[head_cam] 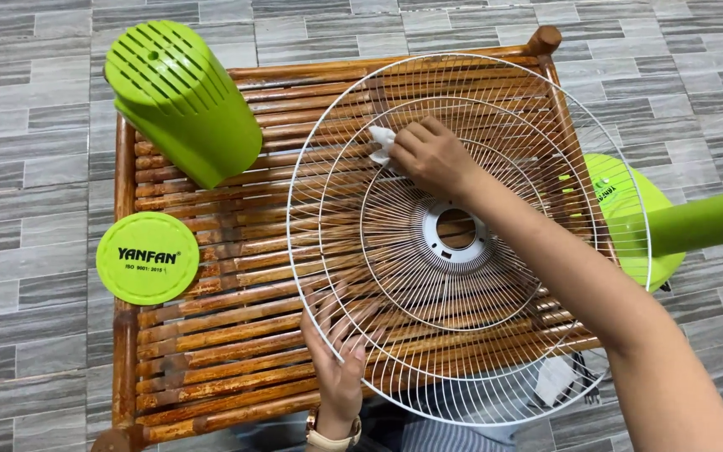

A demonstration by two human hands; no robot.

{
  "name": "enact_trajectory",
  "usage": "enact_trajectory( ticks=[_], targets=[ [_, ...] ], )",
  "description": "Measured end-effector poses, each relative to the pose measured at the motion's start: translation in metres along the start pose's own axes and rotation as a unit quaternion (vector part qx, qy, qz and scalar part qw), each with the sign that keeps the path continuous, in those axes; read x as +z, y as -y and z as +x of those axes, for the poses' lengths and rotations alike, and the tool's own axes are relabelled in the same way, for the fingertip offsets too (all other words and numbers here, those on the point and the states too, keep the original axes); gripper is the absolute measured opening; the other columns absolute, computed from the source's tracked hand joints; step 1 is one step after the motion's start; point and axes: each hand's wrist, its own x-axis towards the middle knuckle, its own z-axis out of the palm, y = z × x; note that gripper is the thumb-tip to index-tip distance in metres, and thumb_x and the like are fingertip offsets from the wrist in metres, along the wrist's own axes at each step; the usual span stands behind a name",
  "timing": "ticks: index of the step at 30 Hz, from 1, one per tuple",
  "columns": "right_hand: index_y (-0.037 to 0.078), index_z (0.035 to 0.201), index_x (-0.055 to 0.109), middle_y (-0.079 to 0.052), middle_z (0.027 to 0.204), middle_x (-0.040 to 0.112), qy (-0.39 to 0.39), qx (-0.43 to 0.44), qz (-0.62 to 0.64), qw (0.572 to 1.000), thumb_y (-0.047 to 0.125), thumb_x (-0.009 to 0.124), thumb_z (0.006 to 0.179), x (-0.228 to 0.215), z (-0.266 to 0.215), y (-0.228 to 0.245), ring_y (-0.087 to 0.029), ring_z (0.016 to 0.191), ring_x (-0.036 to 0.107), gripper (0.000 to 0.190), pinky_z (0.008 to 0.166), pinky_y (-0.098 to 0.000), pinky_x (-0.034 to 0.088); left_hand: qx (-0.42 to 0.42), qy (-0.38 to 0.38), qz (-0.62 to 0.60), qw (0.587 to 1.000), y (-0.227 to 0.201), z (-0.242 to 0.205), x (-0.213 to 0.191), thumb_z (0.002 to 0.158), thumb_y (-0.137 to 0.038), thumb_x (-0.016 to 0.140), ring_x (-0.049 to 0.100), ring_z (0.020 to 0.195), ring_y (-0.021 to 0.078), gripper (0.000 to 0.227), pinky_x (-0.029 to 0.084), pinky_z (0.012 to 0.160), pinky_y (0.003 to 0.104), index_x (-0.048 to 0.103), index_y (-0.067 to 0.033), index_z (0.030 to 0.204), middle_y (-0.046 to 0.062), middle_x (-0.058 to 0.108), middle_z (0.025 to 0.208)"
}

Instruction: Cleaning a metal fan grill by wiping it thoroughly with a cloth.

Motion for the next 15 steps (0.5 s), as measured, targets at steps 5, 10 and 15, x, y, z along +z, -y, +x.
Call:
enact_trajectory(
  ticks=[5,10,15],
  targets=[
    [0.010,0.093,0.064,-0.003,0.088,0.063,0.023,0.169,0.292,0.941,0.020,0.065,0.090,0.009,-0.010,0.002,-0.016,0.079,0.051,0.010,0.076,-0.0289,0.042,0.020,0.014,-0.010,1.000,-0.012,0.003,0.004,0.085,-0.008,0.051,0.060,0.125,0.0449,0.092,0.067,0.081,0.041,-0.002,-0.0204,0.159,0.022,0.021,0.164],
    [0.013,0.089,0.066,-0.002,0.083,0.062,0.060,0.164,0.403,0.898,0.019,0.068,0.085,-0.025,-0.005,0.030,-0.015,0.078,0.048,0.008,0.073,-0.0271,0.038,0.008,0.014,-0.009,1.000,-0.016,0.005,0.007,0.088,-0.016,0.053,0.060,0.126,0.0462,0.091,0.064,0.094,0.056,-0.003,-0.0194,0.159,0.023,0.025,0.161],
    [0.013,0.092,0.068,-0.002,0.092,0.066,0.127,0.255,0.374,0.883,0.025,0.064,0.089,-0.040,0.001,0.062,-0.017,0.084,0.056,0.013,0.079,-0.0307,0.046,0.013,0.007,-0.001,1.000,-0.010,0.004,0.005,0.086,-0.013,0.054,0.057,0.127,0.0473,0.092,0.063,0.095,0.057,-0.002,-0.0184,0.159,0.025,0.021,0.163]
  ],
)
